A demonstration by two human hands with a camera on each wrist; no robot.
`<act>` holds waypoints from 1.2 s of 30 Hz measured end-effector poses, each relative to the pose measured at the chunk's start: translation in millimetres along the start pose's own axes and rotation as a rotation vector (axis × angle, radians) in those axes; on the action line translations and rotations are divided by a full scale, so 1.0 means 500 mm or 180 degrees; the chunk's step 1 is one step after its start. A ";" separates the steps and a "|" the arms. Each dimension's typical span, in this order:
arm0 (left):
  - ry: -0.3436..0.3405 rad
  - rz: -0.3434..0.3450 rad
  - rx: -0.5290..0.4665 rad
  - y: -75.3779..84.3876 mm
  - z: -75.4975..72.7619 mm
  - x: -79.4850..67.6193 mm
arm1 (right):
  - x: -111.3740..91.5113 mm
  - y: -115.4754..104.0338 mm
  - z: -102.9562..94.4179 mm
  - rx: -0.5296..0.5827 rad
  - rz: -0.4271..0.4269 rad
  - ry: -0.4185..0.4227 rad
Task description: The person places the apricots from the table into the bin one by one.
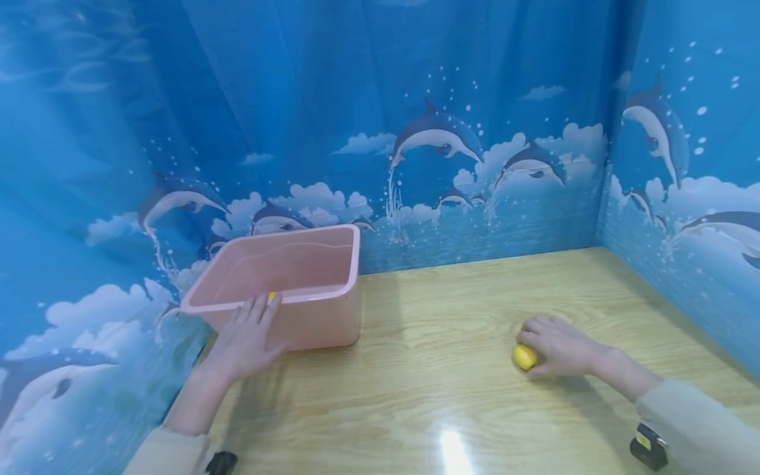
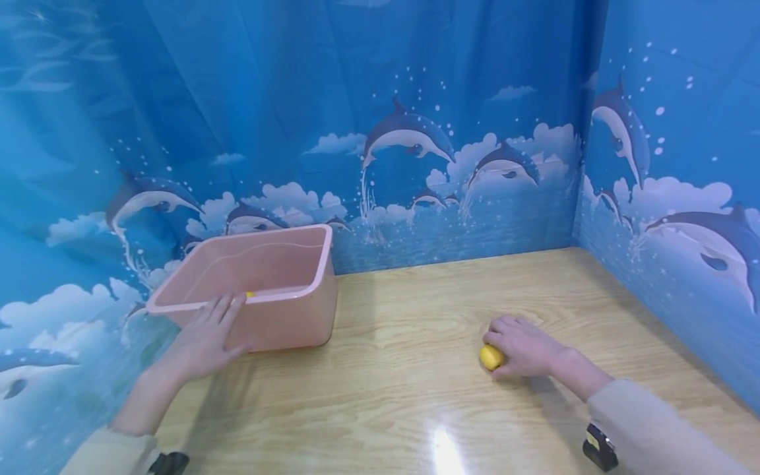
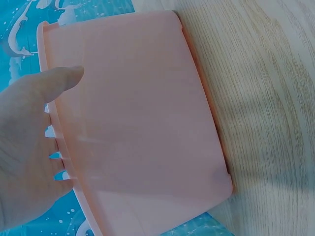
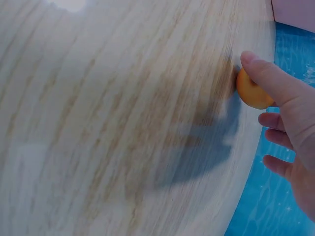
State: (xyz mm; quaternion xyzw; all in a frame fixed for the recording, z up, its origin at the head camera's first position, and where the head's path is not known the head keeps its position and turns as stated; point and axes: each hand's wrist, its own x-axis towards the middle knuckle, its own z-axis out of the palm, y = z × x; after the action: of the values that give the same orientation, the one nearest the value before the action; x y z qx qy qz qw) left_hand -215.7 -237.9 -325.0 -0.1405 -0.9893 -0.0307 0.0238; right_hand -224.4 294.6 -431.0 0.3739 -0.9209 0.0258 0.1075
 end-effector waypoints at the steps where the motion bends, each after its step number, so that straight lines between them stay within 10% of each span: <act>1: -0.0001 -0.0001 -0.0002 0.000 0.000 0.000 | 0.001 0.001 0.002 0.0002 -0.0024 0.0003; 36: 0.0029 0.0038 0.0081 -0.001 0.003 0.002 | 0.139 -0.062 -0.054 -0.0421 -0.0269 0.0350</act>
State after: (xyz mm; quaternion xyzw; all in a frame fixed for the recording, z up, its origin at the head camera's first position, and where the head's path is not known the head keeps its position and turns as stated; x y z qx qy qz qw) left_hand -216.6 -238.1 -326.5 -0.1459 -0.9887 -0.0186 0.0303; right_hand -246.5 228.2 -390.8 0.4025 -0.8967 -0.0192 0.1833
